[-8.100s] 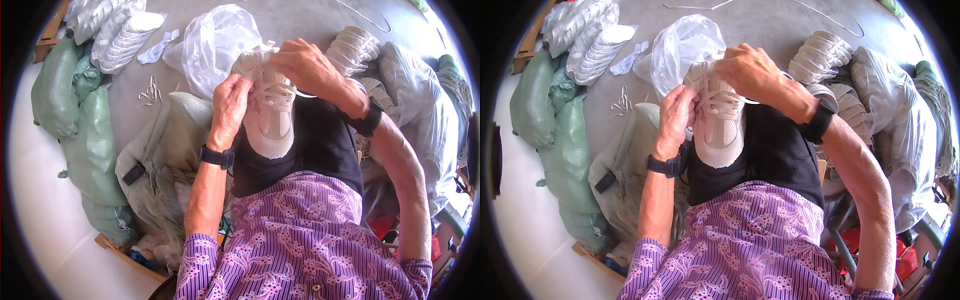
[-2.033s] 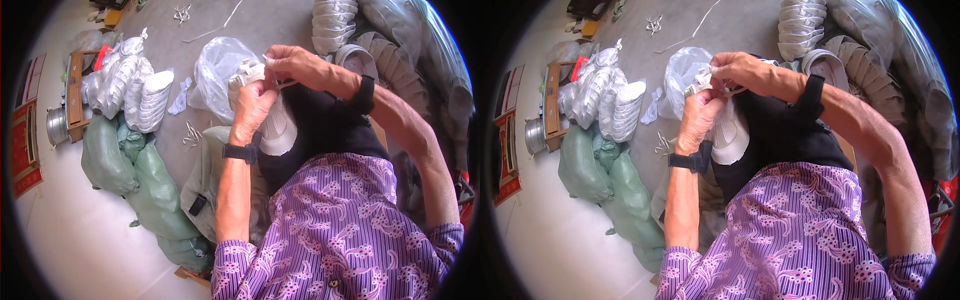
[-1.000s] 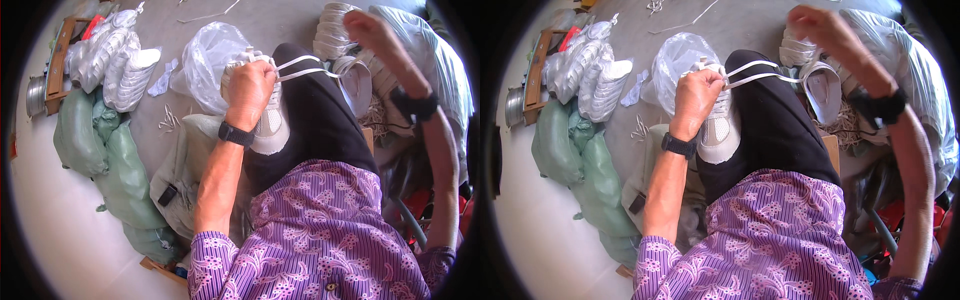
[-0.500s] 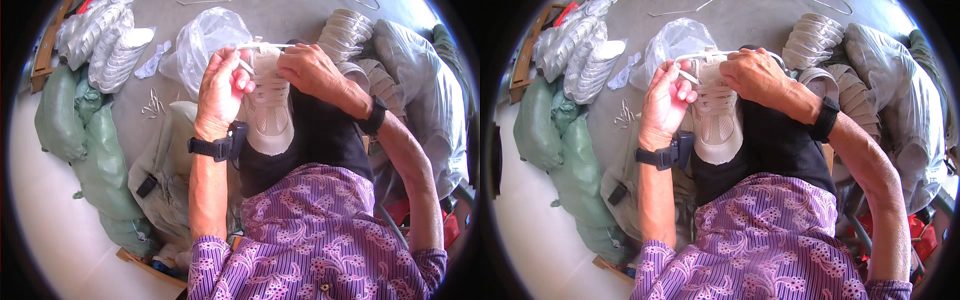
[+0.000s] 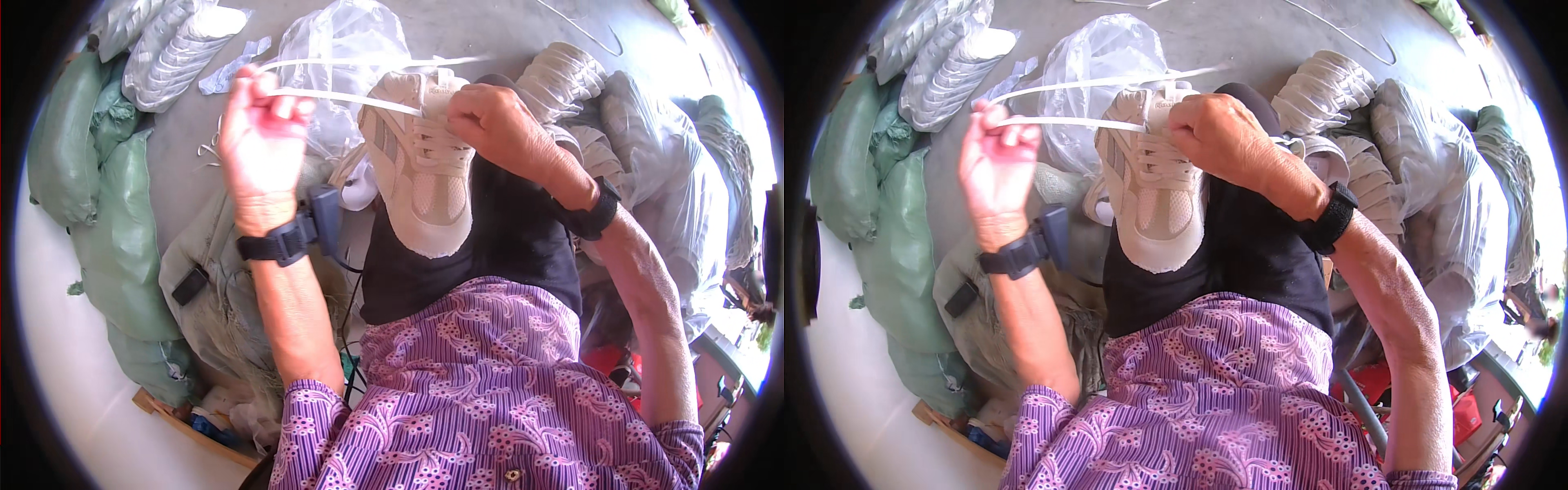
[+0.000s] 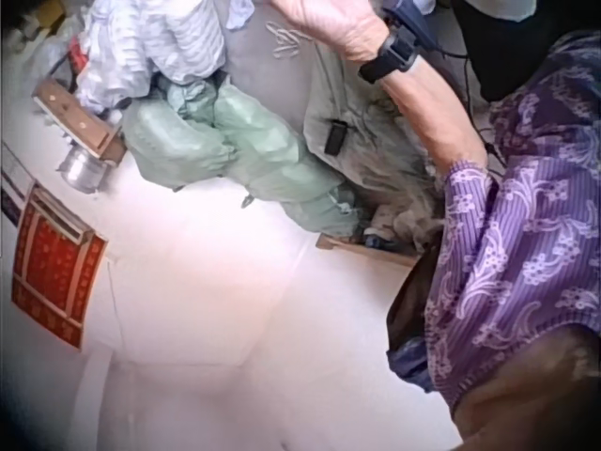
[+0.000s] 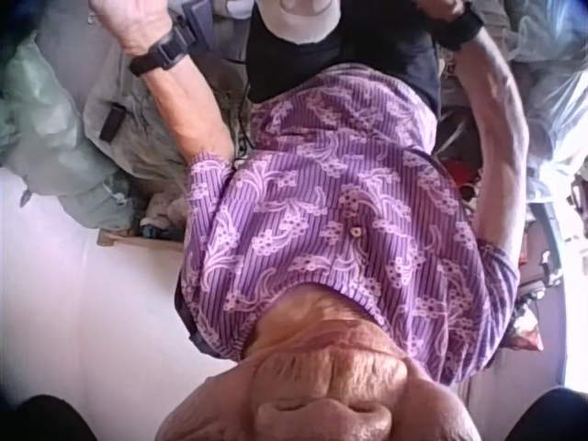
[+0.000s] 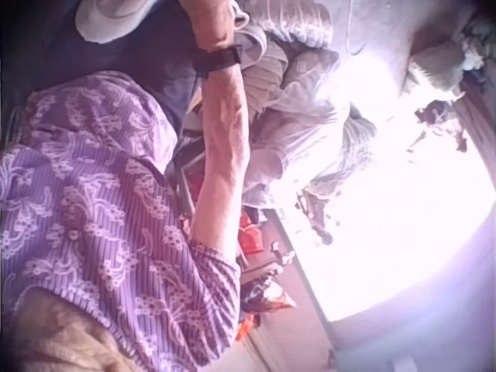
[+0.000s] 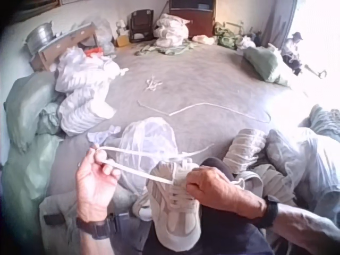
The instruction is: Lacing a white athletic shoe by hand.
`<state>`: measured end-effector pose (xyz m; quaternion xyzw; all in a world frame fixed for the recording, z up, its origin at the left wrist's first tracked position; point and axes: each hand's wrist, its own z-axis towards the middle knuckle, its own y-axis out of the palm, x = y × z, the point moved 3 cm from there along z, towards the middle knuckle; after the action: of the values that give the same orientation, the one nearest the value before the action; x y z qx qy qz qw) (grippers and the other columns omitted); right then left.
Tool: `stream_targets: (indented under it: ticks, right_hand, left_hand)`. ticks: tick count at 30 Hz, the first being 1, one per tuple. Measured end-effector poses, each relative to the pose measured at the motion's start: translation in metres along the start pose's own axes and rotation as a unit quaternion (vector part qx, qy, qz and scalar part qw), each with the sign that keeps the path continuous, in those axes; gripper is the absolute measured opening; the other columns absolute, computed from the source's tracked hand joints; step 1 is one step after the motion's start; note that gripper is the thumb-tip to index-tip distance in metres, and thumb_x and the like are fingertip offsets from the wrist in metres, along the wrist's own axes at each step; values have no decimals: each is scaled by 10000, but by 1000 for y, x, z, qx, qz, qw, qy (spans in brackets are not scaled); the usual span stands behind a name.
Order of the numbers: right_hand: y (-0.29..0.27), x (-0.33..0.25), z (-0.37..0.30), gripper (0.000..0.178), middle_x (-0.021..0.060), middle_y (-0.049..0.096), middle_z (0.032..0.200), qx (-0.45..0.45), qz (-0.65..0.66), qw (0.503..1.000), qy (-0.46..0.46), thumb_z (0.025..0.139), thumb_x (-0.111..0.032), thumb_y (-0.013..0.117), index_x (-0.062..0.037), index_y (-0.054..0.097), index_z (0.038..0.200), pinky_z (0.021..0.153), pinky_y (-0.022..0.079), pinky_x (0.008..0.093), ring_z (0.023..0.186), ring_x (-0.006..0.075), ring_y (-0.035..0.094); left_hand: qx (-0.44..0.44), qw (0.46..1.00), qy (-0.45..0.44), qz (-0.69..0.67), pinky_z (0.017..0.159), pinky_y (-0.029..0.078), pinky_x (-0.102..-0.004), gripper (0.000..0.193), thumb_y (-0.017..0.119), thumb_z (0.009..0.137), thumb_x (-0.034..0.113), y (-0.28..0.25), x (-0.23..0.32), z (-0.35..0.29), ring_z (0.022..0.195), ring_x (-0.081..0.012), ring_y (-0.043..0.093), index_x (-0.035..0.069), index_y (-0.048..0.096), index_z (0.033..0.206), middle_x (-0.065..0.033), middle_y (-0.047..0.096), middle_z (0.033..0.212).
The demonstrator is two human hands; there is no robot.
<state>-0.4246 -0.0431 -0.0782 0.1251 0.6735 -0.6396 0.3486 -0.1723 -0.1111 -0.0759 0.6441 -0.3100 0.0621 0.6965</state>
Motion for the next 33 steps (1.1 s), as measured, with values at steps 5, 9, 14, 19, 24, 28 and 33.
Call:
stream_targets:
  ticks: [5,9,14,19,24,28,33]
  right_hand:
    - [-7,3,-4,125,124,620,767,56,-27,997,-35,802,-172,593,-54,631,782,687,484,407,786,331,603]
    - [-21,13,-18,107,108,610,760,53,-68,996,-15,806,-162,597,-66,643,797,688,484,404,789,316,603]
    - [-10,2,-10,116,87,588,745,32,-91,992,-86,809,-154,589,-55,604,749,690,465,389,797,286,589]
    - [0,-3,-1,99,67,593,761,64,-132,985,-93,811,-164,586,-72,611,784,715,435,393,788,268,586]
    - [0,1,-1,92,71,593,764,69,-130,987,-64,801,-168,602,-78,616,801,699,456,392,791,273,600]
    - [-14,18,-9,100,102,598,786,67,-50,996,-7,785,-146,610,-53,608,820,690,483,402,792,305,608]
    - [-25,17,-21,72,93,590,789,163,-23,984,-66,764,-118,623,-60,627,807,680,488,406,790,307,596]
  left_hand:
    - [80,987,132,-51,899,396,-498,89,486,908,89,-32,76,-11,839,-258,488,37,547,946,-53,514,773]
    - [179,957,229,4,896,384,-475,101,491,908,97,-44,97,-23,813,-250,470,12,539,935,-51,485,762]
    - [133,946,132,264,635,387,-312,181,616,884,137,-20,46,-11,586,-108,415,14,606,1016,-6,521,773]
    - [29,857,4,514,558,365,-176,261,659,879,256,39,-41,5,620,-11,443,56,661,1046,61,566,745]
    - [-99,725,-18,682,660,466,-242,159,626,840,112,39,-89,17,675,-74,545,26,680,962,-25,645,728]
    - [-127,681,-16,721,636,454,-239,168,640,828,121,49,-89,13,654,-66,524,27,682,960,-22,637,717]
    - [-140,665,-36,733,584,424,-236,143,677,785,104,59,-88,8,610,-59,470,31,674,908,3,568,651]
